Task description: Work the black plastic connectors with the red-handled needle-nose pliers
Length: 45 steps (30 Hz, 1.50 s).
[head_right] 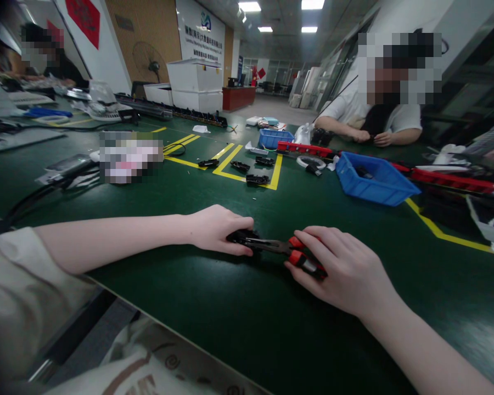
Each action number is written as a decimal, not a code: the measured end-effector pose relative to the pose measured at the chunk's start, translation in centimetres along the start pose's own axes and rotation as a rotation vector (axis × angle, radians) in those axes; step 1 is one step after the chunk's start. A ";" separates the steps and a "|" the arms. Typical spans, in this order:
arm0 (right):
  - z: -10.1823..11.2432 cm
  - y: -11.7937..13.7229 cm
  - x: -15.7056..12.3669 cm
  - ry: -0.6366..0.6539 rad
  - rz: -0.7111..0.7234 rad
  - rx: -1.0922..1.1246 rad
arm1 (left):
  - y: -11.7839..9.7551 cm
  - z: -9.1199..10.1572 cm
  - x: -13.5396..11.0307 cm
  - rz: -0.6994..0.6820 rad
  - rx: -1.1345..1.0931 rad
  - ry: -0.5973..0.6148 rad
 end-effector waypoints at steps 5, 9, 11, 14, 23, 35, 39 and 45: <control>0.2 0.1 0.3 0.003 -0.010 0.019 | -0.1 0.1 -0.1 0.003 0.000 -0.008; 0.2 0.1 0.6 0.032 -0.050 0.074 | -0.1 0.1 -0.1 -0.007 -0.003 -0.012; 0.1 0.0 0.6 0.058 -0.071 0.089 | -0.1 0.1 -0.1 -0.004 0.003 -0.006; -0.1 -0.3 0.5 0.088 -0.095 0.097 | -0.1 0.1 -0.1 0.004 0.017 -0.001; -0.1 -0.4 0.6 0.085 -0.102 0.105 | 0.0 0.0 0.0 0.002 0.018 0.000; -0.2 -1.0 0.7 0.103 -0.155 0.160 | -0.1 0.1 0.0 0.003 0.024 0.002; -0.3 -1.3 0.2 0.078 -0.135 0.138 | -0.2 0.2 0.1 -0.006 -0.006 0.016; -0.9 -1.8 -0.3 0.037 -0.085 0.080 | 0.0 0.3 0.2 -0.010 -0.038 0.040</control>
Point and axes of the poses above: each hand's wrist, its own x-axis towards the middle knuckle, its own z-axis out of the back of the hand, y = z × x, the point moved 6 cm from there along x, towards the middle knuckle, and after that the axes turned 2 degrees about -z, right-handed, at the moved point
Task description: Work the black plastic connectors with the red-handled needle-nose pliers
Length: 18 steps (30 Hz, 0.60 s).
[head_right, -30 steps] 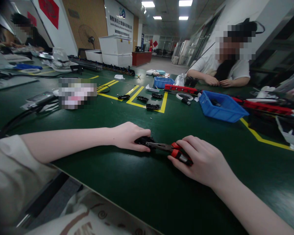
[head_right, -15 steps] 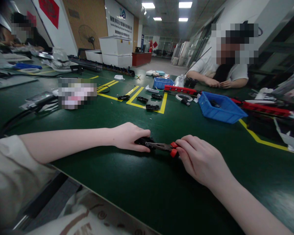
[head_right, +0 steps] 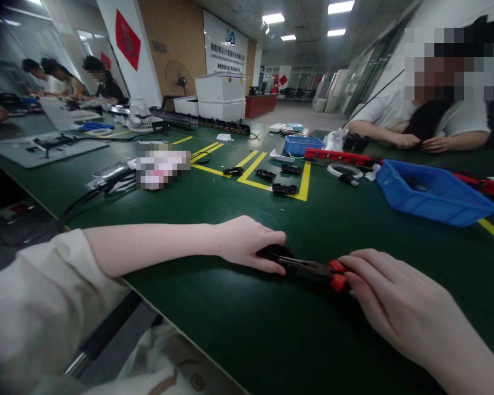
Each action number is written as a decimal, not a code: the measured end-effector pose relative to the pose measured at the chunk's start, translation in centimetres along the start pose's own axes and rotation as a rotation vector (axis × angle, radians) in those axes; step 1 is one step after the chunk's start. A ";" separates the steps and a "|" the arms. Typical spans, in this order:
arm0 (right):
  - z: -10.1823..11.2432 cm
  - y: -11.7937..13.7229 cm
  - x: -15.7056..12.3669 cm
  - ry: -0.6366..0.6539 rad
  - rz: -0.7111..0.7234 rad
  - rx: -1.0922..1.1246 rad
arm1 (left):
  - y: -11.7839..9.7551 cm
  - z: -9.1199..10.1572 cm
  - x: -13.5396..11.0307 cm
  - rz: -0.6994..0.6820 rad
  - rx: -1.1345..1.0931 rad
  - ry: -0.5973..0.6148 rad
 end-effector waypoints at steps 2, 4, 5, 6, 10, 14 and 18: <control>-0.1 0.0 0.0 -0.014 0.017 -0.019 | 0.0 0.0 0.0 -0.008 -0.011 -0.005; -0.1 0.0 0.0 -0.025 0.022 -0.040 | 0.0 0.0 0.0 -0.012 -0.012 -0.013; 0.0 0.0 0.0 -0.030 0.026 -0.049 | 0.0 0.0 0.0 -0.012 -0.010 -0.017; 0.1 0.1 0.0 -0.027 0.028 -0.055 | 0.0 0.0 0.0 -0.011 -0.007 -0.017; 0.3 0.3 0.2 -0.006 0.008 -0.053 | 0.0 -0.1 0.0 -0.002 0.021 -0.016; 0.5 0.5 0.5 0.030 -0.016 -0.063 | 0.0 -0.1 -0.1 -0.001 0.026 -0.027; 1.0 0.9 0.7 -0.008 0.033 -0.114 | 0.0 -0.1 -0.1 -0.010 0.023 -0.022</control>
Point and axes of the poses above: each hand's wrist, its own x-axis towards the middle knuckle, its own z-axis out of the back of the hand, y = z × x, the point moved 6 cm from there along x, towards the middle knuckle, and after that the axes turned 2 degrees about -z, right-handed, at the moved point
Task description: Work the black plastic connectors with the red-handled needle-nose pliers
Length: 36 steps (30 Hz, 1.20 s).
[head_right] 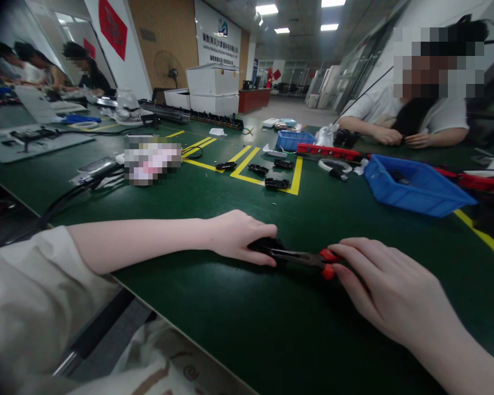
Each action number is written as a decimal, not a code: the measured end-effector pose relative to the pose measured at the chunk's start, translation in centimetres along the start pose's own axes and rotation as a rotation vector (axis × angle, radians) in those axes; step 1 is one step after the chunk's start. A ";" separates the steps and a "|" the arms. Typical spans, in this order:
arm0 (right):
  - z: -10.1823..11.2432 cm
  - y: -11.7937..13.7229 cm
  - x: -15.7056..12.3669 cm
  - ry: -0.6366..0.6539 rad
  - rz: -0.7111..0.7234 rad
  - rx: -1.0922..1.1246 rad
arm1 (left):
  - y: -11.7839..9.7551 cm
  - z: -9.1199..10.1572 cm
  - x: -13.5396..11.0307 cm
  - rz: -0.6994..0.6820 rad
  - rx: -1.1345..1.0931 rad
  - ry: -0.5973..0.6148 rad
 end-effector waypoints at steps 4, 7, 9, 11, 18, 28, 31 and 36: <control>0.2 -0.1 -0.1 -0.007 -0.005 0.005 | 0.0 0.0 0.0 -0.005 -0.007 -0.004; 0.2 0.0 -0.2 -0.011 0.004 -0.016 | 0.1 0.0 0.0 -0.005 -0.010 -0.011; 0.2 0.0 -0.3 -0.011 0.000 -0.022 | 0.0 0.0 0.0 -0.016 -0.012 -0.015; 0.1 0.0 -0.4 -0.008 -0.004 -0.022 | -0.1 -0.1 0.0 -0.026 -0.013 -0.018; 0.1 1.3 0.4 -0.059 0.058 -0.033 | -0.1 -0.2 0.0 -0.010 0.035 -0.008; 0.0 1.4 0.4 -0.030 0.030 0.004 | -0.2 -0.1 0.1 0.014 0.031 0.018; -0.3 1.1 0.1 -0.019 -0.007 0.046 | -0.2 -0.1 0.1 0.020 0.028 0.024; -0.5 1.1 0.0 -0.016 -0.028 0.099 | -0.2 -0.1 0.1 0.008 0.018 0.027</control>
Point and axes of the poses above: each hand's wrist, its own x-axis towards the middle knuckle, its own z-axis out of the back of the hand, y = z × x, the point moved 6 cm from there along x, towards the middle knuckle, and after that the axes turned 2 degrees about -z, right-handed, at the moved point
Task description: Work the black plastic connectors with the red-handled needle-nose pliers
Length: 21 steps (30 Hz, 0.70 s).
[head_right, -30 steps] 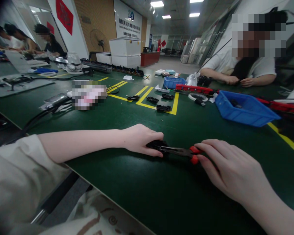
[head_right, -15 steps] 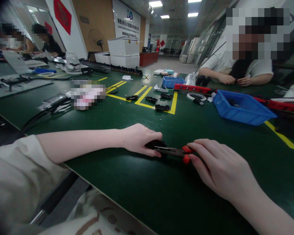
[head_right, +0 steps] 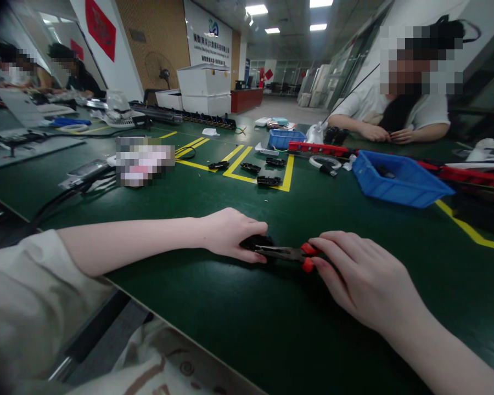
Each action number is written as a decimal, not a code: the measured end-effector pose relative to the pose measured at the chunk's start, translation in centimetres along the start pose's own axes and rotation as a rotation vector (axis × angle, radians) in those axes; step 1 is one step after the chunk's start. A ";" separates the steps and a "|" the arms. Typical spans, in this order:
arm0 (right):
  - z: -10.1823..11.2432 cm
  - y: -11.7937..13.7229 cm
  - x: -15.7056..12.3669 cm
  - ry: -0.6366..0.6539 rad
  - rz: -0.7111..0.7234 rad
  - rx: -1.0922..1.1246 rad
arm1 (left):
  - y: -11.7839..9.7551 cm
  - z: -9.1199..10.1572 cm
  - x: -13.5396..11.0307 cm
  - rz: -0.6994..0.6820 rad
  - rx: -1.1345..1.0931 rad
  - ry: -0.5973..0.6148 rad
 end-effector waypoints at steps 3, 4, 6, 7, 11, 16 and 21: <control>0.1 0.1 0.1 -0.007 0.007 0.002 | 0.0 0.0 0.0 -0.003 0.007 -0.003; 0.2 0.1 0.1 -0.009 0.008 0.003 | 0.0 0.0 0.0 -0.004 0.008 -0.004; 0.1 0.0 0.1 -0.006 0.006 0.008 | 0.0 0.0 0.0 -0.005 0.009 -0.005; 0.1 0.0 0.1 -0.004 0.005 0.015 | 0.0 0.0 0.0 -0.007 0.010 -0.007; -0.2 -0.2 -0.1 0.009 -0.024 0.072 | -0.1 0.0 0.0 -0.011 0.016 -0.024; -0.2 -0.3 -0.2 0.013 -0.049 0.110 | -0.1 0.0 0.0 -0.008 0.010 -0.021; -0.2 -0.3 -0.3 0.018 -0.028 0.070 | -0.1 0.1 0.0 -0.011 0.010 -0.015</control>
Point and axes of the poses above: each hand's wrist, its own x-axis towards the middle knuckle, its own z-axis out of the back of the hand, y = z × x, the point moved 6 cm from there along x, towards the middle knuckle, and after that the axes turned 2 degrees about -z, right-handed, at the moved point
